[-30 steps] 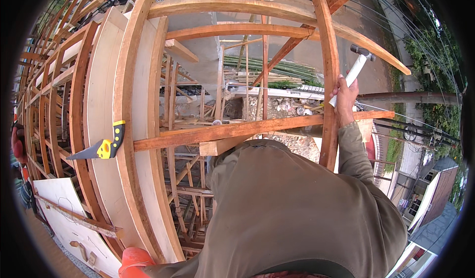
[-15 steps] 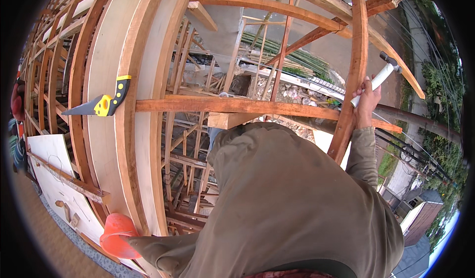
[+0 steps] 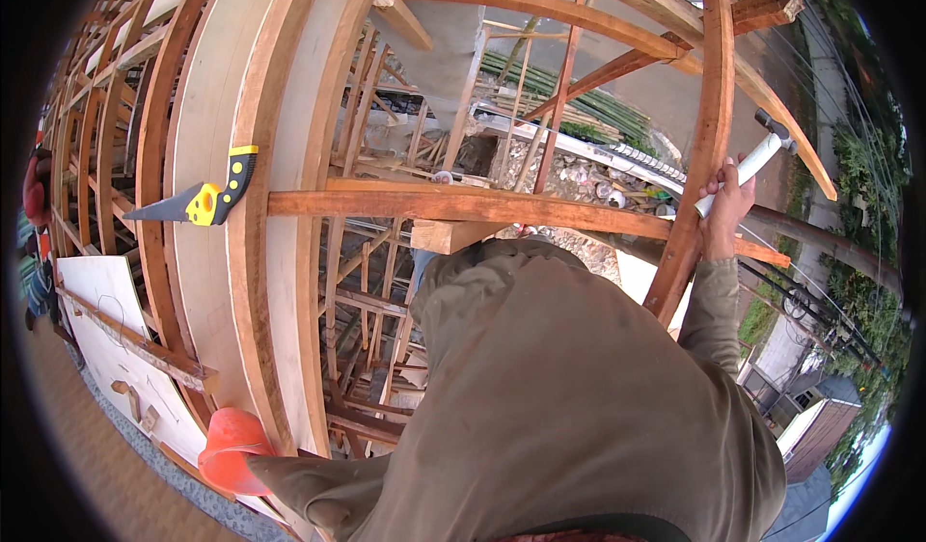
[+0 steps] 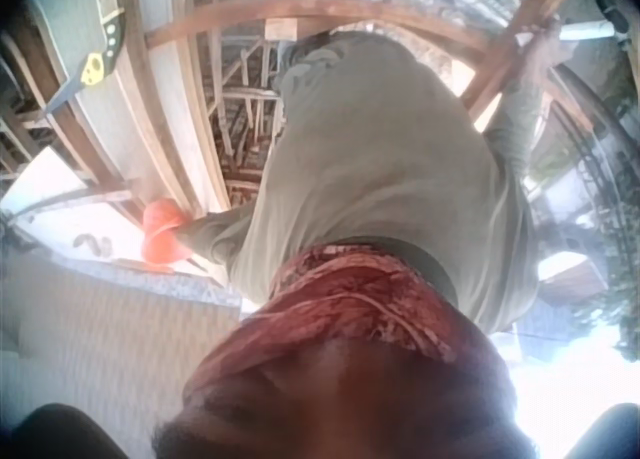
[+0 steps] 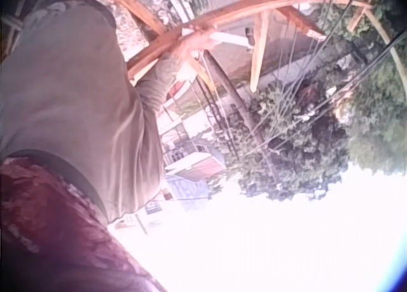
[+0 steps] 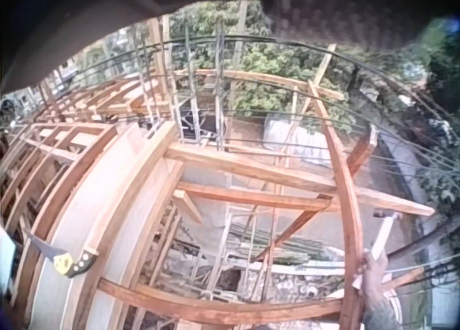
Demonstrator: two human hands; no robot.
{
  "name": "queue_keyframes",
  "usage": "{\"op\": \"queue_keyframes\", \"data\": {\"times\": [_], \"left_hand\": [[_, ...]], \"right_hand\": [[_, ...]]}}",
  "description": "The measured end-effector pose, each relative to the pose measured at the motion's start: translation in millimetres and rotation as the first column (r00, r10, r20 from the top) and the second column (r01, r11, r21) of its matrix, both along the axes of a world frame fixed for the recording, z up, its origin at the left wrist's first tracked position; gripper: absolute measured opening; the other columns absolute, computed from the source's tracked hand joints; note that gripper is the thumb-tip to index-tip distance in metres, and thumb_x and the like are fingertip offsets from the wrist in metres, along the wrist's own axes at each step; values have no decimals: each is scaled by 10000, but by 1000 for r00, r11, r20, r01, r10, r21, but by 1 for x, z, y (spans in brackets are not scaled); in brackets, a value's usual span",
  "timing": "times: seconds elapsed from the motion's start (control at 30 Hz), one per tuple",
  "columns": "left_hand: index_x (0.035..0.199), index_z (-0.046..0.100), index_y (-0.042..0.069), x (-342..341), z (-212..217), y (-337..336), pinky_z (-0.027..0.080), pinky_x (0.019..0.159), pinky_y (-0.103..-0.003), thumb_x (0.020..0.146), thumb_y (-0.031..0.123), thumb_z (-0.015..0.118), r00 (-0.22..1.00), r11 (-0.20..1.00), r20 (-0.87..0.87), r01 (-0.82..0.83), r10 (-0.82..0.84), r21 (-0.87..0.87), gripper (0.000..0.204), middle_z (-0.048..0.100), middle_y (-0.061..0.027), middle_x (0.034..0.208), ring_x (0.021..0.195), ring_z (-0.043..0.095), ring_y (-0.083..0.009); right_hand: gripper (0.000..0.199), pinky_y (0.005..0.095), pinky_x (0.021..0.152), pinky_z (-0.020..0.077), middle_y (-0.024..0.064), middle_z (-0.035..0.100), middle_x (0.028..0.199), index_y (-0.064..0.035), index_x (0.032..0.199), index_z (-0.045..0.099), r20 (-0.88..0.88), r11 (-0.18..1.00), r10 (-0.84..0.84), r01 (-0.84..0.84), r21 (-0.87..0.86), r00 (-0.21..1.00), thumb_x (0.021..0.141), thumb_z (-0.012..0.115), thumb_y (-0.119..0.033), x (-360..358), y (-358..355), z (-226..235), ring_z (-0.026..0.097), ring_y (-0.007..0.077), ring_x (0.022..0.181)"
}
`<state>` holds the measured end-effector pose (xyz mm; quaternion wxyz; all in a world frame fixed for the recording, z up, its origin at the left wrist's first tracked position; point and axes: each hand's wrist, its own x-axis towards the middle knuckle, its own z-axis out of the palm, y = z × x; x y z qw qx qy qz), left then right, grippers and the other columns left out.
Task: The person positions wooden planks onto a curved wooden frame and secures them with nails using a hammer. The person repeatedly lifts planks, aligns them, and hammers nails to fasten the pieces together.
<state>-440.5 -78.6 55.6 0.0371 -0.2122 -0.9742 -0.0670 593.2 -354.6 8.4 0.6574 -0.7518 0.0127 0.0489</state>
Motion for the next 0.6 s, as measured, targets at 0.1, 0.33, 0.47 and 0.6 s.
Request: {"op": "queue_keyframes", "data": {"times": [0.1, 0.33, 0.47, 0.6], "left_hand": [[1119, 699, -31, 2, 3, -7, 588, 837, -431, 969, 170, 535, 1000, 1000, 1, -4, 4, -13, 300, 730, -176, 1083, 983, 716, -355], [1113, 706, -25, 14, 15, -11, 595, 826, -429, 975, 172, 534, 1000, 998, -17, -18, 18, -54, 296, 736, -165, 1072, 972, 721, -351], [1109, 711, -21, 19, 23, -14, 598, 820, -428, 978, 173, 533, 999, 998, -25, -30, 28, -62, 294, 740, -159, 1066, 965, 724, -349], [1105, 715, -18, 21, 28, -22, 602, 814, -426, 982, 174, 532, 999, 997, -30, -45, 43, -64, 292, 743, -152, 1060, 959, 727, -347]], "right_hand": [[560, 286, 419, 440, 35, 489, 740, 42, 1438, 358, 5, 1000, 10, -10, -10, 1000, 975, 636, -107, 2, 0, -1, 491, 107, 520], [554, 281, 421, 439, 32, 485, 744, 29, 1435, 354, -21, 1000, 2, -2, -4, 1000, 978, 635, -111, -1, 2, 2, 490, 105, 527], [590, 277, 425, 439, 30, 481, 755, 24, 1461, 323, -42, 1000, -9, 8, -7, 999, 979, 635, -113, -3, 2, 6, 486, 102, 535], [600, 276, 425, 440, 29, 479, 757, 24, 1474, 309, -38, 1000, 4, -4, -12, 999, 982, 627, -106, 1, 0, 2, 485, 103, 535]]}}
